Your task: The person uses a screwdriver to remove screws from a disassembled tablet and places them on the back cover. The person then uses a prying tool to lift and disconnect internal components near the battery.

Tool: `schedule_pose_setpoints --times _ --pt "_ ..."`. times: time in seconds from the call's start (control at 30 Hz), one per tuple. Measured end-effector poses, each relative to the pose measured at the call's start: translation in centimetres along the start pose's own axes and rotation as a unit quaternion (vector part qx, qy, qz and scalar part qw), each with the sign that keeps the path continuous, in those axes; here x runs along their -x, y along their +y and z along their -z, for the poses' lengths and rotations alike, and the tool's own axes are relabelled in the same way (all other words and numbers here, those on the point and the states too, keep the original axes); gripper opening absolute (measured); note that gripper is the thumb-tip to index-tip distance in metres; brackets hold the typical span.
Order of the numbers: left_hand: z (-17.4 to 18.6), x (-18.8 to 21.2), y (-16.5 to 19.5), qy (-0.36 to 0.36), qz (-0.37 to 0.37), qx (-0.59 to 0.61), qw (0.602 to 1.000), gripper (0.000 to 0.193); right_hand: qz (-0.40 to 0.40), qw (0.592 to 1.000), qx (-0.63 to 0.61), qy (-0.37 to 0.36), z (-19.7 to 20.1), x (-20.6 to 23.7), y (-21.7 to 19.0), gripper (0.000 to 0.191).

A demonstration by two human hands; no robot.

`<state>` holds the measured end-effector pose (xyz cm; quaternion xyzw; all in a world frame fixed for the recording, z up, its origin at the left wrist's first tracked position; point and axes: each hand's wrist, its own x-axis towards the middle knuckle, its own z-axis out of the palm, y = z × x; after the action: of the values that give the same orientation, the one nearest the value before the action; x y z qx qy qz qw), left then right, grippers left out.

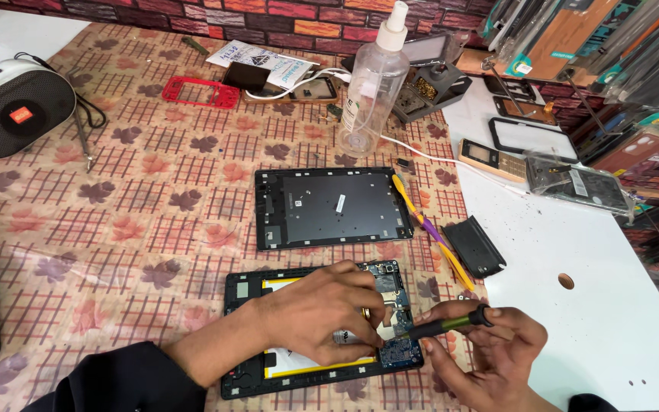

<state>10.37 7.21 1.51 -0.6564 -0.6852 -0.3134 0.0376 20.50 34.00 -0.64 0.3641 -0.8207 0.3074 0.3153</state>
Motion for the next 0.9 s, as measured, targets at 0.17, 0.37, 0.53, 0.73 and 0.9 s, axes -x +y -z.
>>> schedule_pose_setpoints --times 0.17,0.37,0.53,0.73,0.9 --pt "0.05 0.03 -0.12 0.006 0.051 0.052 0.997 0.018 -0.119 0.960 -0.246 0.062 -0.55 0.48 -0.46 0.076" --pt "0.28 -0.05 -0.29 0.007 0.073 0.072 0.995 0.020 -0.088 0.968 -0.232 0.035 -0.94 0.36 -0.21 0.075" --pt "0.25 -0.09 -0.27 0.005 0.074 0.068 0.995 0.020 -0.087 0.971 -0.219 0.033 -0.88 0.09 -0.20 0.075" --pt "0.18 -0.07 -0.34 0.006 0.064 0.067 0.996 0.020 -0.089 0.971 -0.221 0.034 -0.72 -0.04 -0.35 0.076" --pt "0.19 -0.14 -0.27 0.002 0.065 0.064 0.996 0.018 -0.099 0.967 -0.230 0.038 -0.74 -0.01 -0.18 0.076"
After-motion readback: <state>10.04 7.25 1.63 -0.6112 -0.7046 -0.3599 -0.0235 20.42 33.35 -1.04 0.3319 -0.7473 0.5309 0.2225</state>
